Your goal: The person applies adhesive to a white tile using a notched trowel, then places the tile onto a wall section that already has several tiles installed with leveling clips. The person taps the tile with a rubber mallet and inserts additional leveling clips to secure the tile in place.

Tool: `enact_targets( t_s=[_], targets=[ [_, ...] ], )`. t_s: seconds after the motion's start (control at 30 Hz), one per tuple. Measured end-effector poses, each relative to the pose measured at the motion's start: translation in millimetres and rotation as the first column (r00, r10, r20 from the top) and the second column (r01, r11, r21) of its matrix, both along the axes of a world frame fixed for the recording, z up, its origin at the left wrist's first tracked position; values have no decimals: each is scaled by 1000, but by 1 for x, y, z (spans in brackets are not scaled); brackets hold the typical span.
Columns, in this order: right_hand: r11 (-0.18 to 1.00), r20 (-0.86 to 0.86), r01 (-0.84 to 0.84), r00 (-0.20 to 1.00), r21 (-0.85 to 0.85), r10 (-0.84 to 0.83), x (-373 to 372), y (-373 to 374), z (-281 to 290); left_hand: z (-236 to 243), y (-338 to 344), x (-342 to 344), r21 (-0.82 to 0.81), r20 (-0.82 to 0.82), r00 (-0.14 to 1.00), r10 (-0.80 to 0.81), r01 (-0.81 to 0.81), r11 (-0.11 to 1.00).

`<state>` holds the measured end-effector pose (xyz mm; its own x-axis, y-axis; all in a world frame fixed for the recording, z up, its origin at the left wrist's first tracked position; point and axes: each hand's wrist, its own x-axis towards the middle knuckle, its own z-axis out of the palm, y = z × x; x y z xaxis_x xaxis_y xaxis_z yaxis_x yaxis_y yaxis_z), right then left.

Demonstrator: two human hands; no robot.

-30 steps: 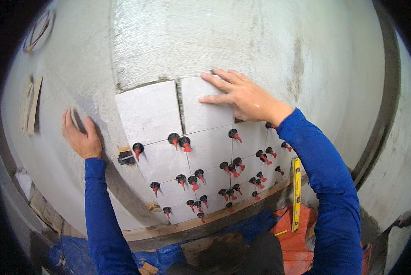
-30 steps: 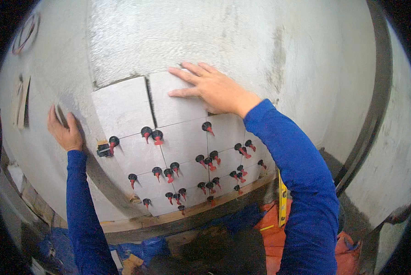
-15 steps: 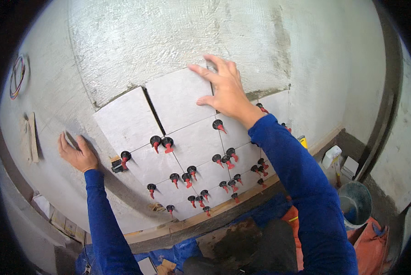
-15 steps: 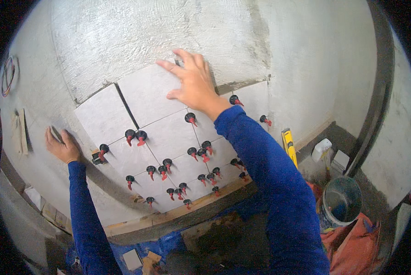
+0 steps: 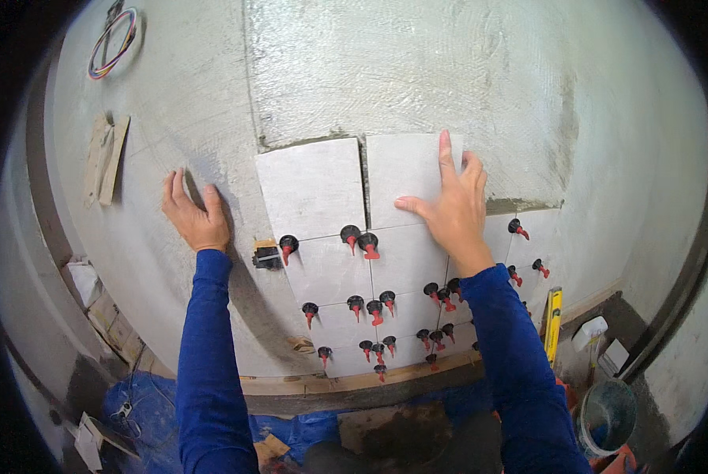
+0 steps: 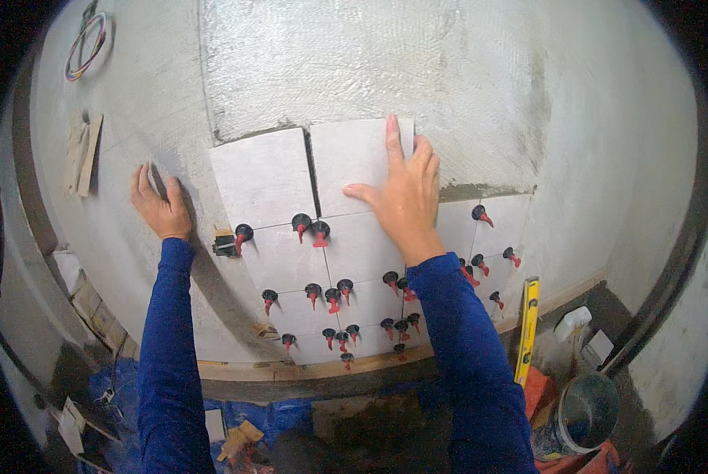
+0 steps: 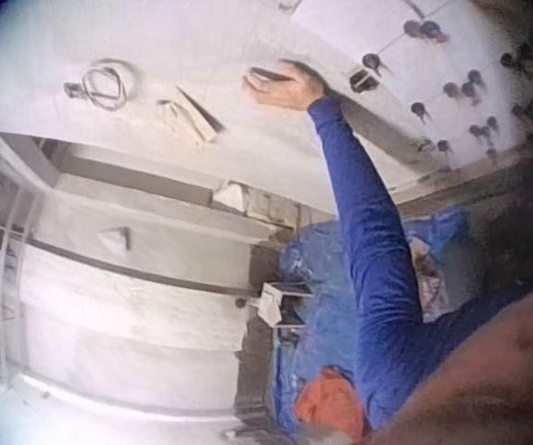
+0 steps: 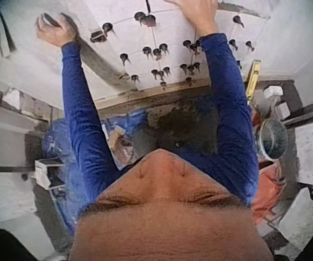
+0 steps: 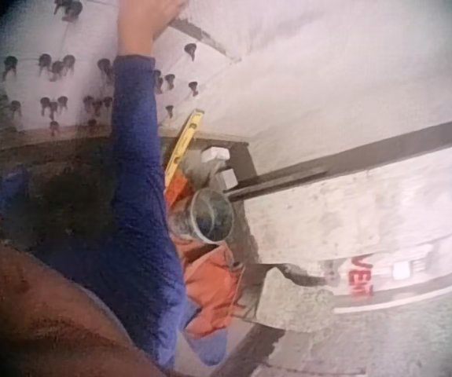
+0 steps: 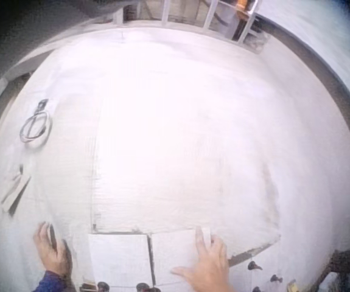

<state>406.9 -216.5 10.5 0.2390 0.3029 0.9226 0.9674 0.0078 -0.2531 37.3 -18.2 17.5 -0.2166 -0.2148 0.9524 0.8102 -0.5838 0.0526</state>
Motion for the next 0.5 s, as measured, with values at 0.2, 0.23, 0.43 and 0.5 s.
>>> enact_targets(
  t_s=[0.2,0.23,0.43,0.5],
  targets=[
    [999,9,19,1000,-41,-19,-7,-1,4,0,-2,2,-8,3,1000,-14,14,1000],
    [998,34,56,998,-32,-55,-7,-1,4,-1,-2,2,-10,2,1000,-24,24,1000],
    [987,91,161,983,-7,-160,-10,3,4,1,-3,3,-5,-16,1000,-15,15,1000],
    [983,73,179,982,-40,-176,-12,3,6,0,-2,4,-25,-30,1000,6,-7,1000]
  ],
)
